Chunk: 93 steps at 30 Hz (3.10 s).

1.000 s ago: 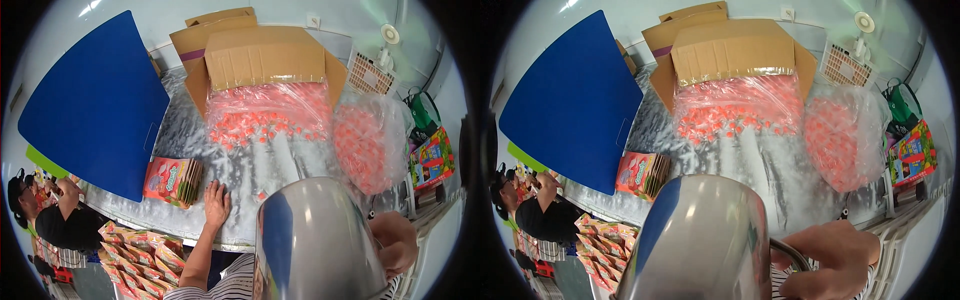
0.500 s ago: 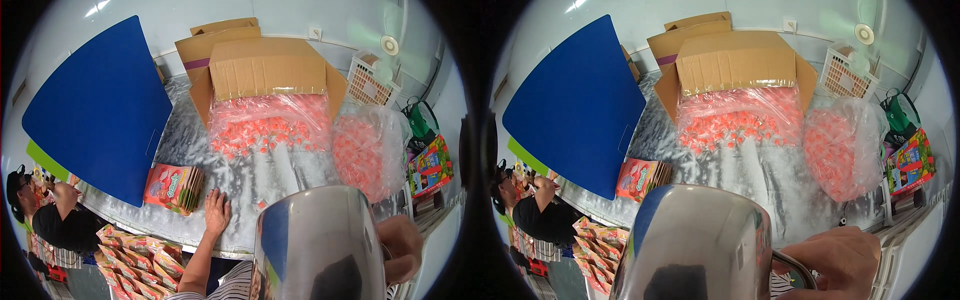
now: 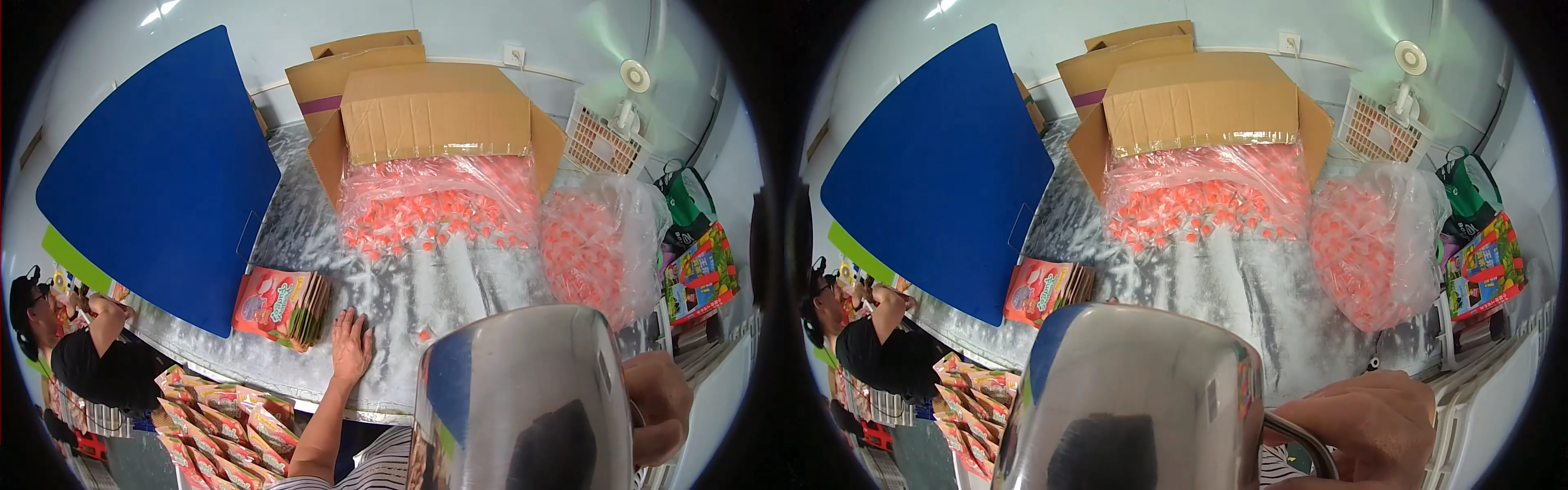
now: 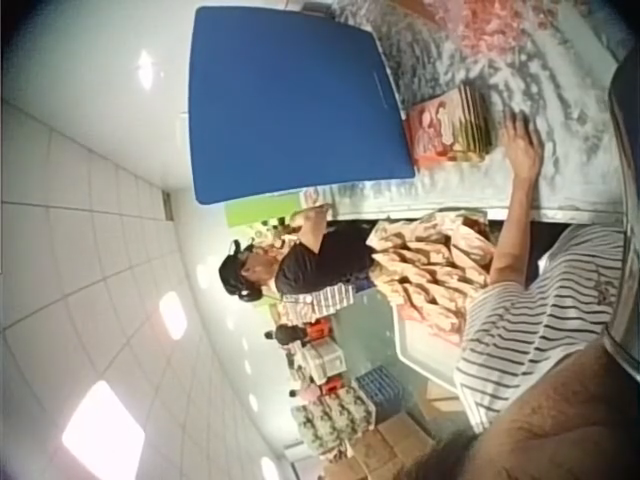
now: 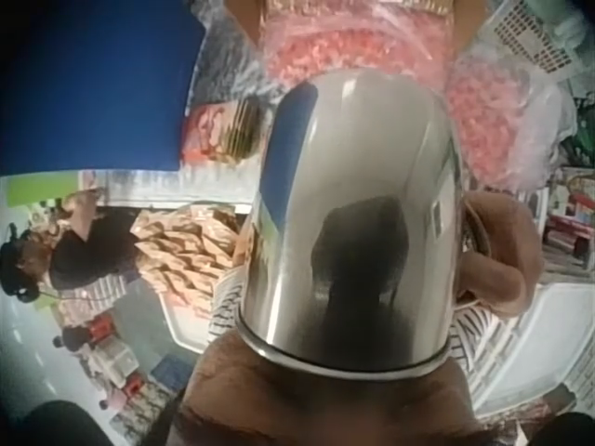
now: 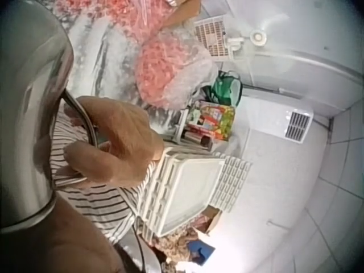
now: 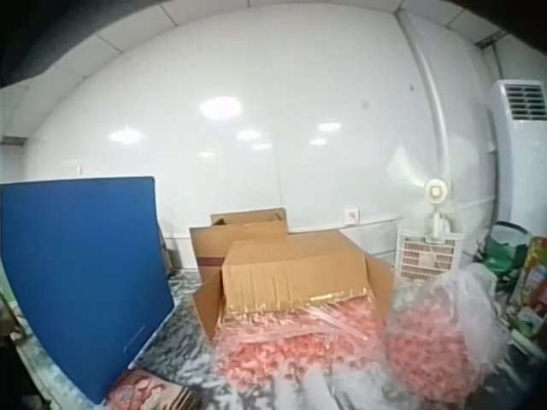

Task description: Packaging small individual candies into labeled bags at a factory workbench.

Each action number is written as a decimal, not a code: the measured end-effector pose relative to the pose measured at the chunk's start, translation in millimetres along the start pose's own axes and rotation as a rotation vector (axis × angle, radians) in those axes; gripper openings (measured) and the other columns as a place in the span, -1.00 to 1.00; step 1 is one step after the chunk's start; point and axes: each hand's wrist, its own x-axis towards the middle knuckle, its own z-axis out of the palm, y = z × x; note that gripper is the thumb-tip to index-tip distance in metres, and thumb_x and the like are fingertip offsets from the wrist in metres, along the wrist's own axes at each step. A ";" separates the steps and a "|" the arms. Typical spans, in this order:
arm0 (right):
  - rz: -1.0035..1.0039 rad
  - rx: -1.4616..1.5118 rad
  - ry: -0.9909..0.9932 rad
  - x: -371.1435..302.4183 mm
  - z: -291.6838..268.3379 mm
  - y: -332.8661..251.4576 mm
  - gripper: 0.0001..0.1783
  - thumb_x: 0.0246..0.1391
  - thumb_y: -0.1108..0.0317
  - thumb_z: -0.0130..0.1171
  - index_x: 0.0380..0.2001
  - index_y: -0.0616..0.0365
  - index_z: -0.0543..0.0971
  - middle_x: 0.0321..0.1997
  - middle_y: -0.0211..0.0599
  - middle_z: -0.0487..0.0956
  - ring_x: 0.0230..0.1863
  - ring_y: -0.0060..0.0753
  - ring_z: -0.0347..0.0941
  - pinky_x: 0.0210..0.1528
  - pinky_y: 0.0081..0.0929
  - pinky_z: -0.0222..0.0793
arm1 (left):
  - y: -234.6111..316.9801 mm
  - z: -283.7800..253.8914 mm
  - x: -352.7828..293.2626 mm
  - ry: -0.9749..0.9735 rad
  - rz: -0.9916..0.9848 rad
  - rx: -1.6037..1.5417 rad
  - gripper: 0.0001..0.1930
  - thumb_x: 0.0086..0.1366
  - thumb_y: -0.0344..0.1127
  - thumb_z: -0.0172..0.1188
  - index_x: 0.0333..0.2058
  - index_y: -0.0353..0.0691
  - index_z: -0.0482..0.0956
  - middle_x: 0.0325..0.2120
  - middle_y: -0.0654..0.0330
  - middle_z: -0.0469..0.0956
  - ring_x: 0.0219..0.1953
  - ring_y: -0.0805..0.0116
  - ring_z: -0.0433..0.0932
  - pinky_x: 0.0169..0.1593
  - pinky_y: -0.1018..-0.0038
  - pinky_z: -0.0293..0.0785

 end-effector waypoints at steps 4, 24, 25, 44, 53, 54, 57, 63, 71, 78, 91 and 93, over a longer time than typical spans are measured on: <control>-0.020 0.008 0.013 0.6 1.9 0.8 -0.56 0.13 -0.05 -0.08 -0.50 0.13 0.43 -0.55 -0.19 0.52 -0.61 -0.49 0.45 -0.61 -0.56 0.35 | 0.3 -1.7 -0.2 -0.001 0.002 0.008 -0.62 0.32 -0.22 0.02 0.02 -0.33 0.46 0.17 -0.11 0.28 0.27 -0.11 0.17 0.32 0.09 0.02; -0.126 0.056 0.096 6.8 10.7 7.6 -0.72 0.05 0.10 0.08 -0.46 0.09 0.44 -0.54 -0.12 0.56 -0.61 -0.41 0.50 -0.64 -0.53 0.40 | 2.7 -1.9 1.7 0.002 0.007 -0.007 -0.62 0.30 -0.24 0.03 0.01 -0.33 0.47 0.16 -0.13 0.30 0.24 -0.13 0.19 0.31 0.08 0.04; -0.132 0.060 0.100 6.6 10.3 7.2 -0.73 0.04 0.10 0.08 -0.46 0.09 0.44 -0.54 -0.12 0.56 -0.61 -0.40 0.50 -0.64 -0.53 0.41 | 1.7 -1.1 0.5 0.000 0.004 0.000 -0.62 0.30 -0.23 0.03 0.01 -0.33 0.47 0.16 -0.12 0.30 0.25 -0.13 0.19 0.31 0.08 0.04; -0.235 0.104 0.183 11.6 2.5 5.8 -0.79 -0.03 0.24 0.23 -0.42 0.06 0.44 -0.53 -0.05 0.60 -0.60 -0.33 0.54 -0.67 -0.51 0.46 | -1.9 -0.1 -1.3 -0.020 -0.015 0.000 -0.61 0.31 -0.22 0.03 0.02 -0.34 0.46 0.17 -0.12 0.28 0.26 -0.12 0.18 0.31 0.07 0.03; -0.310 0.088 0.151 14.3 -11.2 -5.8 -0.78 -0.06 0.27 0.27 -0.41 0.07 0.44 -0.52 -0.03 0.60 -0.61 -0.33 0.54 -0.68 -0.51 0.46 | 3.2 -1.8 2.7 -0.030 -0.019 -0.011 -0.61 0.33 -0.21 0.01 0.02 -0.34 0.46 0.17 -0.12 0.28 0.26 -0.12 0.18 0.31 0.07 0.03; -0.310 0.088 0.150 15.1 -10.2 -4.3 -0.78 -0.06 0.27 0.27 -0.41 0.07 0.44 -0.52 -0.03 0.60 -0.61 -0.33 0.54 -0.68 -0.51 0.46 | 1.8 -0.7 2.7 -0.025 -0.018 -0.013 -0.61 0.33 -0.21 0.01 0.02 -0.34 0.46 0.17 -0.12 0.28 0.26 -0.12 0.18 0.31 0.07 0.03; -0.344 0.152 0.147 15.6 -9.1 0.0 -0.77 -0.06 0.27 0.28 -0.39 0.08 0.45 -0.52 -0.02 0.59 -0.61 -0.33 0.54 -0.68 -0.51 0.47 | 0.0 -1.6 1.4 -0.019 -0.019 -0.011 -0.62 0.33 -0.22 0.02 0.02 -0.34 0.46 0.17 -0.12 0.28 0.26 -0.12 0.17 0.32 0.07 0.02; -0.365 0.207 0.123 13.0 -8.1 5.6 -0.77 -0.01 0.25 0.26 -0.36 0.09 0.46 -0.48 0.04 0.59 -0.60 -0.27 0.54 -0.69 -0.50 0.47 | -1.2 -4.6 -4.1 -0.018 -0.030 0.006 -0.62 0.32 -0.23 0.03 0.03 -0.33 0.46 0.17 -0.12 0.29 0.27 -0.11 0.17 0.32 0.07 0.01; -0.220 0.447 -0.409 -4.8 -34.9 58.3 -0.66 -0.05 0.34 0.33 -0.25 0.34 0.54 -0.46 -0.15 0.59 -0.68 -0.39 0.48 -0.62 -0.54 0.38 | 11.8 -1.7 2.9 -0.045 0.043 -0.040 -0.63 0.30 -0.26 0.04 0.01 -0.35 0.47 0.15 -0.13 0.31 0.24 -0.14 0.21 0.30 0.06 0.05; 0.495 0.635 0.291 -37.9 -34.1 105.2 -0.70 0.33 0.22 -0.12 -0.33 0.26 0.41 -0.44 -0.22 0.56 -0.59 -0.47 0.49 -0.56 -0.54 0.39 | 0.0 -7.0 4.3 0.015 0.118 0.045 -0.66 0.30 -0.32 0.02 -0.02 -0.43 0.46 0.12 -0.19 0.33 0.19 -0.17 0.25 0.26 0.10 0.13; 0.738 -0.169 1.309 -226.7 -178.2 321.6 -0.52 0.28 -0.05 -0.10 -0.44 0.18 0.41 -0.56 -0.29 0.51 -0.68 -0.48 0.43 -0.67 -0.55 0.36 | -5.7 0.6 1.4 -0.056 0.082 0.063 -0.63 0.38 -0.26 -0.02 0.05 -0.39 0.41 0.19 -0.10 0.27 0.25 -0.09 0.19 0.28 0.12 0.09; 0.886 -0.205 1.369 -254.8 -182.4 331.2 -0.51 0.29 -0.06 -0.13 -0.42 0.20 0.40 -0.57 -0.27 0.49 -0.70 -0.45 0.43 -0.68 -0.53 0.37 | -6.4 1.5 1.0 -0.058 0.075 0.049 -0.64 0.37 -0.29 -0.01 0.05 -0.38 0.41 0.20 -0.09 0.26 0.26 -0.11 0.17 0.28 0.09 0.07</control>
